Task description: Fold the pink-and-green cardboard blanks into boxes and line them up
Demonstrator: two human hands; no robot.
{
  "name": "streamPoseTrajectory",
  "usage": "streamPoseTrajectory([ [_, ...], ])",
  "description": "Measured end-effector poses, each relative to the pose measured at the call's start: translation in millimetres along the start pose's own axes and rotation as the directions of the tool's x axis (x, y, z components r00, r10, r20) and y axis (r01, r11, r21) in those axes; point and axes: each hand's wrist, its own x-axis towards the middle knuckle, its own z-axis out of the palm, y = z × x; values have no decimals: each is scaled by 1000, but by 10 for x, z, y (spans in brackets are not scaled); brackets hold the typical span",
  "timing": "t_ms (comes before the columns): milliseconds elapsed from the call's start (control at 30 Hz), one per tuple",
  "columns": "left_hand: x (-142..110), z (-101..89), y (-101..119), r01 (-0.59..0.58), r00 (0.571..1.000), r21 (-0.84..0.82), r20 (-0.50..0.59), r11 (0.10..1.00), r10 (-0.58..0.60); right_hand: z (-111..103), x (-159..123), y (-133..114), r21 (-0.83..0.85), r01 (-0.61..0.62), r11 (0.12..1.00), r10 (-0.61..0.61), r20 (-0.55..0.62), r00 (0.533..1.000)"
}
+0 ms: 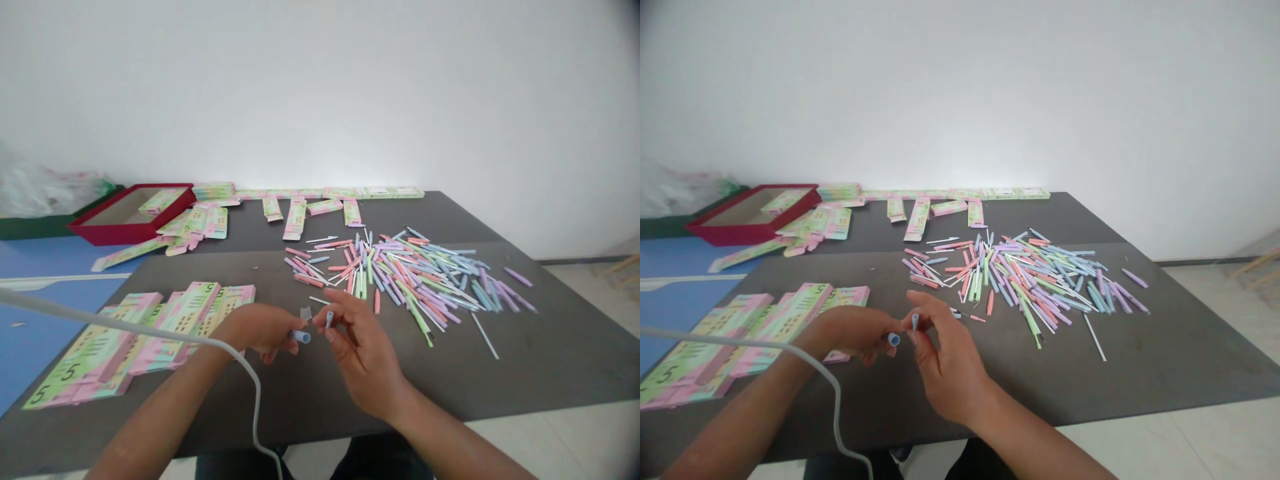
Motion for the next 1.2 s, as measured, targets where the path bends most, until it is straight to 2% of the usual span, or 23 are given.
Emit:
streamPoseTrajectory([
  [167,53,-20,34,-18,998,13,66,1000,17,189,-114,43,-109,152,982,-156,-32,987],
  [267,54,-20,36,-33,995,13,90,999,32,234,-122,107,-164,183,969,-198,-80,977],
  [433,39,-35,62,-22,995,13,102,1000,20,265,-95,111,-48,132,990,-138,-135,981],
  [600,24,-61,89,-37,994,26,105,999,34,298,-87,88,33,107,994,-102,-135,986],
  [833,-2,-49,88,-89,992,22,89,996,87,346,-176,173,29,107,994,-103,-115,988],
  [1200,-26,-1,72,-81,995,26,65,996,80,323,-216,184,-29,147,989,-148,-71,986],
])
